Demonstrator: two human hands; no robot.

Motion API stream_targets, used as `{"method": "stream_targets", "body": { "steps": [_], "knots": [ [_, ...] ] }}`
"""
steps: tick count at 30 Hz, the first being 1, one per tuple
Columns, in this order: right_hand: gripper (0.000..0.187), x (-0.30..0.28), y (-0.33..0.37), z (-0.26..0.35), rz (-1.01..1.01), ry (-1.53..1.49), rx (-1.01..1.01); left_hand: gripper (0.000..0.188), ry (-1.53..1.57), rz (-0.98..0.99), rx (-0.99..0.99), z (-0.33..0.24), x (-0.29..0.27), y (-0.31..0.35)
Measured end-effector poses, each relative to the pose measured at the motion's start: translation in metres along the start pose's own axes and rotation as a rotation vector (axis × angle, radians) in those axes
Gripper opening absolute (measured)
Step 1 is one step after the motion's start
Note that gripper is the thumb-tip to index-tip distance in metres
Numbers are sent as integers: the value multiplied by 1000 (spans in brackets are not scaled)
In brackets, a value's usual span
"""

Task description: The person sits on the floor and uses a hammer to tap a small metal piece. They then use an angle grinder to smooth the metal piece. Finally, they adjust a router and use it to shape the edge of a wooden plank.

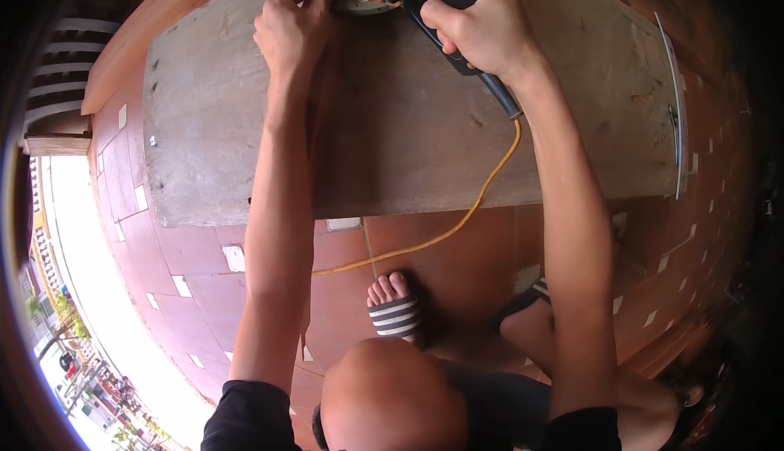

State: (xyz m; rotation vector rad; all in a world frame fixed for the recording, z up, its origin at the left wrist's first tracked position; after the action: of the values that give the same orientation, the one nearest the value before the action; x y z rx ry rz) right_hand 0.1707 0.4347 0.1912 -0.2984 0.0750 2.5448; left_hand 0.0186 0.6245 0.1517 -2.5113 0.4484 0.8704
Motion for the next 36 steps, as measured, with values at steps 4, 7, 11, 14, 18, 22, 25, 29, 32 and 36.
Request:
{"method": "stream_targets", "body": {
  "steps": [4, 7, 11, 14, 18, 22, 25, 29, 32, 36],
  "knots": [
    [3, -1, -12, 14, 87, -42, 1, 39, -9, -30, 25, -9, -1, -3],
    [14, -6, -17, 16, 73, -35, 17, 41, -44, -33, 8, -9, 1, -2],
    [20, -8, -22, 12, 103, -124, 20, 41, -54, -33, 3, -11, 0, -1],
    [20, -8, -25, 15, 151, -157, -4, 40, -38, -44, 15, -11, -1, 0],
    [20, -10, -27, 13, 144, -122, 32, 39, -2, -42, -2, -11, 0, -1],
    [19, -11, -28, 10, 158, -123, 10, 38, 7, -52, 8, -11, -2, -2],
    [14, -11, -29, 3, 171, -15, -38, 38, 8, -74, 46, -14, -4, -2],
    [15, -10, -29, 2, 178, -23, -29, 46, 6, -43, -25, -12, -4, -2],
    [15, -10, -29, 2, 174, -24, -33, 48, -7, -23, -49, -12, -3, -3],
    [15, -7, -28, 2, 187, -35, -31, 49, 6, -42, -24, -12, -4, -3]
  ]
}}
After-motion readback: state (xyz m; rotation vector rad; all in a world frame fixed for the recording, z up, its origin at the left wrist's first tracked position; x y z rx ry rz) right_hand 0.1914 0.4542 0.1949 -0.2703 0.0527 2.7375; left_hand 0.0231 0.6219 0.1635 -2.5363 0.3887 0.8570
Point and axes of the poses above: each hand's wrist, its own y-axis away from the middle knuckle, its own x-axis out of the palm, z = x × y, the point moved 9 cm from there along -y, towards the middle knuckle, and after that the axes turned 3 degrees about x, right-handed, at the moved point
